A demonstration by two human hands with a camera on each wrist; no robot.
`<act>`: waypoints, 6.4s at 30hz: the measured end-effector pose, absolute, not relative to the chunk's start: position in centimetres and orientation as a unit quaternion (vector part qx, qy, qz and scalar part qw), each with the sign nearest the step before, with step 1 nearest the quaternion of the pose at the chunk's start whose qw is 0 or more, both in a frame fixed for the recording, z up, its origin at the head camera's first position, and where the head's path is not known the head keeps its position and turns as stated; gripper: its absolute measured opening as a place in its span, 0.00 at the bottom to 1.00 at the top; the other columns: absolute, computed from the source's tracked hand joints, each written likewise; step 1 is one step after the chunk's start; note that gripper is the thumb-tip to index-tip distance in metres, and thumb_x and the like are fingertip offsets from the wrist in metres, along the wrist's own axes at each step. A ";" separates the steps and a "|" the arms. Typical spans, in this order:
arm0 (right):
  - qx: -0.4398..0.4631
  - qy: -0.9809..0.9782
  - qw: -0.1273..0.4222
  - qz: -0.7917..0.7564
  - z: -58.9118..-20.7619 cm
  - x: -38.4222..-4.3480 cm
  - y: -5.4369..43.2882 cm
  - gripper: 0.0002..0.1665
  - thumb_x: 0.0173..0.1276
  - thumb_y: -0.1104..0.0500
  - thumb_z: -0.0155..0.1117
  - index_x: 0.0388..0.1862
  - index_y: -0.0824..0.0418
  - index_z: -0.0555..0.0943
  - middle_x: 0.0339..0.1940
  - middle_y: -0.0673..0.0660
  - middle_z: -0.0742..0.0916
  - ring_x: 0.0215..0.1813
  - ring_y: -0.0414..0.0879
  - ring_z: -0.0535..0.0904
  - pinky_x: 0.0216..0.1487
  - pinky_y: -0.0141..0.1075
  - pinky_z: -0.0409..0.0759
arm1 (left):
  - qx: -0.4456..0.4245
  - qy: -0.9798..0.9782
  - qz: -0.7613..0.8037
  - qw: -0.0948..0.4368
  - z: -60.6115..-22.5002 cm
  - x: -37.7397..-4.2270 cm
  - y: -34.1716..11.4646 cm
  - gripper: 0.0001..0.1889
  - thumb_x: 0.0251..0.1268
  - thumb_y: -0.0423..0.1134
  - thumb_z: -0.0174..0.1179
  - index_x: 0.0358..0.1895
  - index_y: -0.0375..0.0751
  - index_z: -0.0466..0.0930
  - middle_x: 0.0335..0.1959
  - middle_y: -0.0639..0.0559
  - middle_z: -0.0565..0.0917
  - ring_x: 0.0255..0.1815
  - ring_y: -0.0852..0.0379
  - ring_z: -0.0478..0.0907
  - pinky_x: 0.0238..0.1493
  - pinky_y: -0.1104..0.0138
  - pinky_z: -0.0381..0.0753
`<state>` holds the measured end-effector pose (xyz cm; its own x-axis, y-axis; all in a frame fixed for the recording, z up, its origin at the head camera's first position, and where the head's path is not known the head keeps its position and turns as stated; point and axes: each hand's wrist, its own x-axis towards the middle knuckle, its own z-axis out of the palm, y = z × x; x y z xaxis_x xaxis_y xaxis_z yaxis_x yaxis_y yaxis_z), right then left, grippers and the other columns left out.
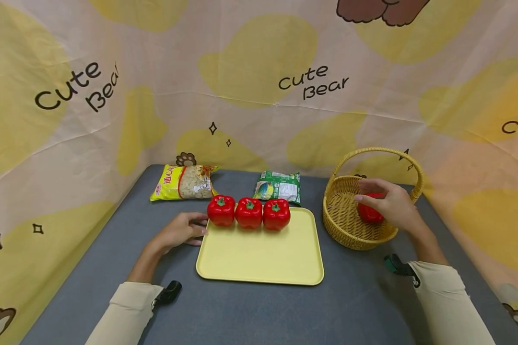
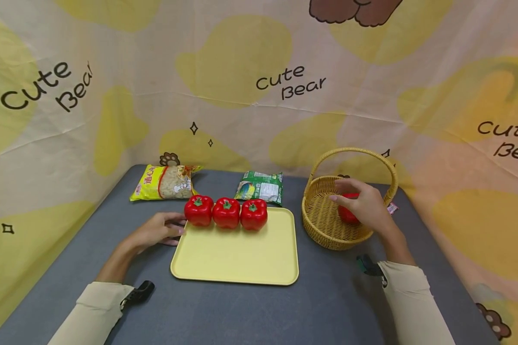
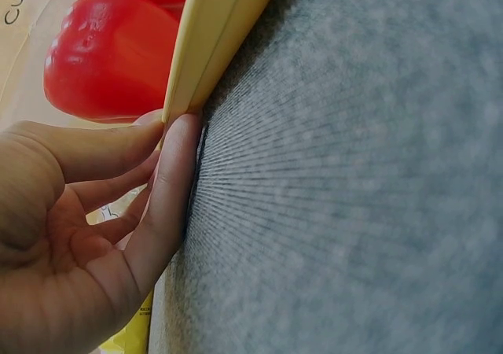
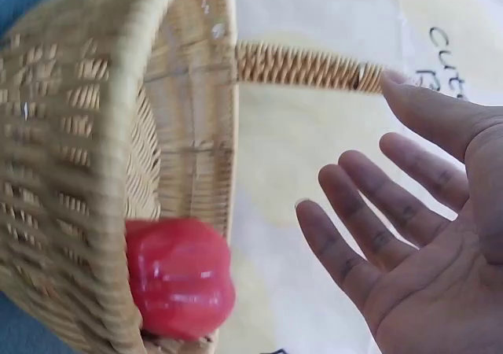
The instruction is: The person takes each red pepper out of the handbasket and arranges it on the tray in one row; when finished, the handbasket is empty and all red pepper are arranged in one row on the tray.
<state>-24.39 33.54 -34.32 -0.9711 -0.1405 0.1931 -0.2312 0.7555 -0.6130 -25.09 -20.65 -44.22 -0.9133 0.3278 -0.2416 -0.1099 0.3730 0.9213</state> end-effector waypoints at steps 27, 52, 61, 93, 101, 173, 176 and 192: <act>0.072 -0.940 -0.044 0.331 -35.3 -29.9 36.6 0.42 0.79 0.43 0.66 0.78 0.69 0.68 0.73 0.76 0.76 0.74 0.73 0.72 0.71 0.67 0.74 | 0.079 0.799 0.563 0.196 -44.2 -25.0 -20.6 0.29 0.78 0.29 0.59 0.76 0.21 0.64 0.71 0.25 0.73 0.62 0.42 0.82 0.49 0.59 0.92; 0.114 -0.951 -0.083 0.276 -35.3 -30.4 35.4 0.45 0.72 0.49 0.74 0.76 0.76 0.69 0.70 0.81 0.76 0.72 0.77 0.70 0.71 0.69 0.73 | 0.069 0.800 0.563 0.196 -44.6 -25.1 -20.7 0.29 0.77 0.29 0.60 0.76 0.21 0.65 0.69 0.27 0.74 0.59 0.45 0.83 0.48 0.60 0.92; 0.100 -0.953 -0.131 0.253 -35.5 -30.1 35.8 0.48 0.71 0.50 0.75 0.77 0.78 0.65 0.69 0.83 0.74 0.67 0.77 0.74 0.62 0.64 0.83 | 0.079 0.798 0.565 0.196 -44.3 -25.0 -20.6 0.30 0.77 0.29 0.59 0.76 0.20 0.64 0.69 0.26 0.74 0.59 0.46 0.83 0.48 0.60 0.92; 0.078 -0.953 -0.015 0.293 -34.3 -24.5 34.7 0.52 0.71 0.41 0.74 0.80 0.70 0.66 0.76 0.75 0.70 0.70 0.72 0.72 0.62 0.63 0.80 | 0.072 0.803 0.559 0.194 -44.5 -25.1 -20.7 0.29 0.78 0.29 0.59 0.76 0.21 0.65 0.70 0.27 0.74 0.61 0.44 0.83 0.49 0.60 0.92; 0.099 -0.933 0.029 0.346 -33.6 -22.9 33.8 0.49 0.69 0.47 0.78 0.81 0.64 0.66 0.73 0.68 0.74 0.67 0.67 0.78 0.52 0.24 0.81 | 0.077 0.803 0.558 0.195 -44.3 -24.9 -20.6 0.29 0.78 0.29 0.59 0.76 0.20 0.64 0.70 0.25 0.74 0.61 0.43 0.83 0.50 0.59 0.92; 0.202 -0.944 -0.068 0.253 -38.4 -27.0 24.7 0.45 0.56 0.47 0.83 0.74 0.51 0.79 0.71 0.63 0.81 0.79 0.68 0.59 0.71 0.75 0.45 | 0.079 0.803 0.557 0.195 -44.4 -24.9 -20.6 0.30 0.78 0.30 0.59 0.77 0.20 0.63 0.70 0.26 0.73 0.62 0.43 0.82 0.49 0.59 0.92; 0.199 -0.944 -0.070 0.253 -38.4 -26.9 24.6 0.46 0.56 0.46 0.83 0.74 0.51 0.79 0.71 0.63 0.81 0.78 0.68 0.60 0.71 0.74 0.47 | 0.081 0.803 0.558 0.195 -44.4 -24.9 -20.6 0.30 0.78 0.30 0.59 0.76 0.20 0.63 0.70 0.26 0.73 0.62 0.43 0.82 0.49 0.59 0.92; 0.195 -0.938 -0.056 0.282 -37.8 -25.8 25.3 0.47 0.59 0.49 0.82 0.76 0.55 0.76 0.72 0.61 0.81 0.73 0.64 0.65 0.72 0.72 0.59 | 0.074 0.806 0.553 0.197 -44.4 -25.1 -20.4 0.29 0.78 0.30 0.59 0.76 0.22 0.65 0.69 0.28 0.75 0.59 0.46 0.83 0.49 0.61 0.92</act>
<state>-25.78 25.30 -37.77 -0.9176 -0.3975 0.0060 -0.3349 0.7648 -0.5504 -25.06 -20.38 -44.37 -0.9113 0.3371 -0.2363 -0.0992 0.3771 0.9208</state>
